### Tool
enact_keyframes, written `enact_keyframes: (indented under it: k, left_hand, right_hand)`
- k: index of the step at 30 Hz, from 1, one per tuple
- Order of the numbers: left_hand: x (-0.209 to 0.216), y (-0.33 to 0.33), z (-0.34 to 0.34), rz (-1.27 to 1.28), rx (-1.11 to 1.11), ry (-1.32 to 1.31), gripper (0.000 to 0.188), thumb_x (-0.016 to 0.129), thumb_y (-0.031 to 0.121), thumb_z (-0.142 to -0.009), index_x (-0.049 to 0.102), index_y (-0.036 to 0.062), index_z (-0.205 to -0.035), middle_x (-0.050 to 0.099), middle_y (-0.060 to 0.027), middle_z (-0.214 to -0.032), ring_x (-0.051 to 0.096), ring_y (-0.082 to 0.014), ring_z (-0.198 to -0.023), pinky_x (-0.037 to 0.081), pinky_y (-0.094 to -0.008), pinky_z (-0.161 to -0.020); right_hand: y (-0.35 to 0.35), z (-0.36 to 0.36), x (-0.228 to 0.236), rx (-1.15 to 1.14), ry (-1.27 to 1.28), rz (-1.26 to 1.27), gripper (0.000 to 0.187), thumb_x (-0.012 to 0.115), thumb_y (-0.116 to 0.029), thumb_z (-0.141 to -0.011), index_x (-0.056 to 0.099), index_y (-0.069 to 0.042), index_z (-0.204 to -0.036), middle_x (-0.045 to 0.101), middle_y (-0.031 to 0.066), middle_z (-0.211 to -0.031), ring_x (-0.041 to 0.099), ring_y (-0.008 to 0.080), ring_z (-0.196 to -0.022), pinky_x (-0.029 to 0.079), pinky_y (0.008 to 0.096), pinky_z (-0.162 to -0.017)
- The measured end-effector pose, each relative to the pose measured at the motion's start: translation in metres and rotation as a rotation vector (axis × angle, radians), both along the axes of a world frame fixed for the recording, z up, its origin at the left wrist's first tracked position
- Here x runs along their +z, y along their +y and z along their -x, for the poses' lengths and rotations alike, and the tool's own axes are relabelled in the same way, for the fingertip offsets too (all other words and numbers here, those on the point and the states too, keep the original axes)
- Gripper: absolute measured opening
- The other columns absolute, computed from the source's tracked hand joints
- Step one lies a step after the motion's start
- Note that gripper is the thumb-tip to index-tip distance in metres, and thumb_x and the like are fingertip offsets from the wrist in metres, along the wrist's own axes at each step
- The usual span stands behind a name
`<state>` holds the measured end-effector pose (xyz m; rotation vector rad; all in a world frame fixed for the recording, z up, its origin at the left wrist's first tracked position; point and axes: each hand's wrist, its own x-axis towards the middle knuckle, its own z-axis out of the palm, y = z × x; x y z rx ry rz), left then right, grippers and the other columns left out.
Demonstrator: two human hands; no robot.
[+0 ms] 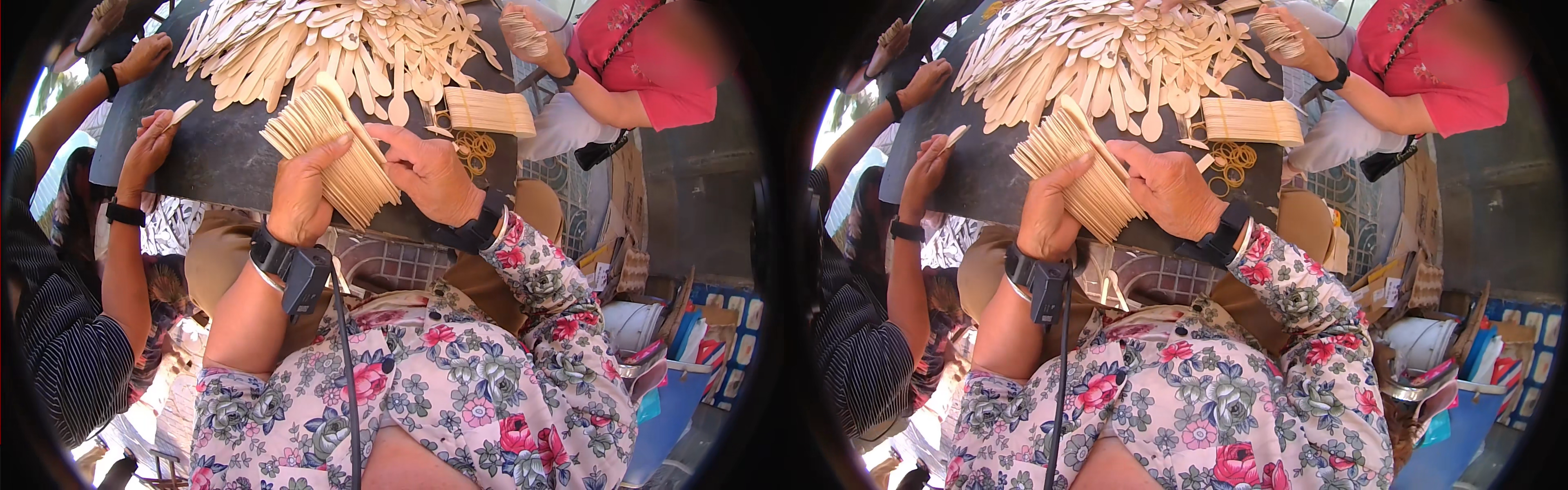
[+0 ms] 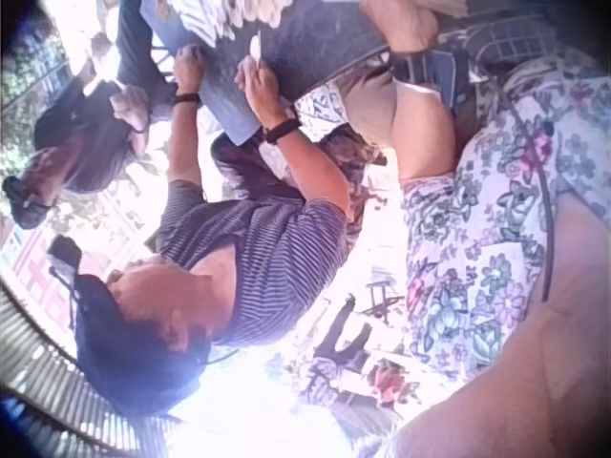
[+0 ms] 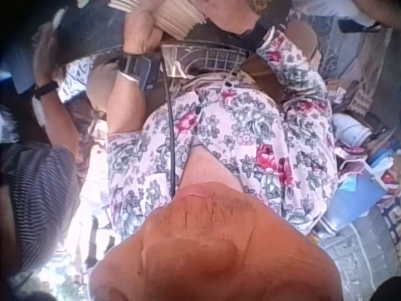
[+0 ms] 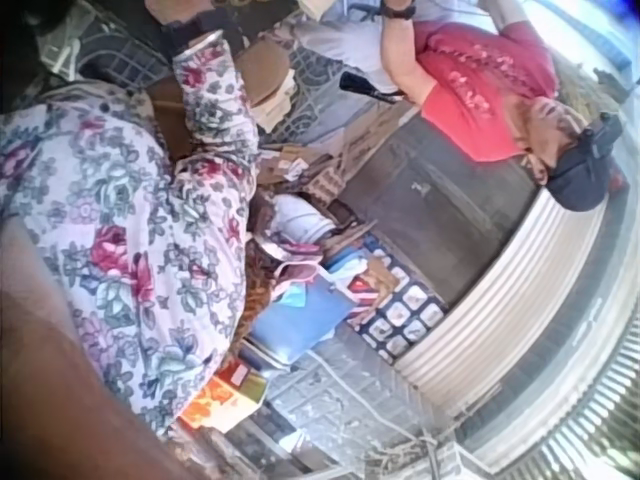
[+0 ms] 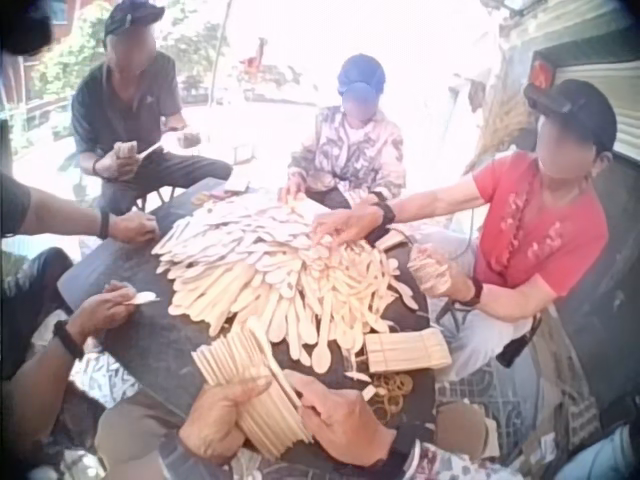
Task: Bundling small wooden ice cream spoons together using rubber bands at a shared work table.
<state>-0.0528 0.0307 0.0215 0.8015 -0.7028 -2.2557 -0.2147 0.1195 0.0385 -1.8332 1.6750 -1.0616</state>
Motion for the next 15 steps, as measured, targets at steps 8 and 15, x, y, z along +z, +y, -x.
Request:
enact_keyframes:
  k: [8,15]
  left_hand:
    - [-0.002,0.001,0.001,-0.009,-0.041,-0.033,0.025,0.061,0.005,-0.089,0.061,-0.0036,-0.112,0.066,-0.0120,-0.105,0.066,-0.0211,-0.092,0.054,-0.0335,-0.082]
    - [-0.011,-0.003,0.002,0.009,-0.025,-0.080,0.025,0.062,0.004,-0.088,0.061,-0.0036,-0.111,0.066,-0.0119,-0.104,0.066,-0.0208,-0.091,0.054,-0.0322,-0.081]
  right_hand:
    - [0.015,-0.007,-0.007,0.046,0.401,0.128,0.057,0.053,0.001,-0.076,0.043,0.006,-0.132,0.062,0.0190,-0.082,0.063,0.0350,-0.070,0.052,0.0406,-0.061]
    - [0.018,-0.015,0.009,0.096,0.471,-0.065,0.061,0.056,-0.001,-0.082,0.036,0.004,-0.139,0.063,0.0221,-0.093,0.064,0.0379,-0.076,0.052,0.0421,-0.064]
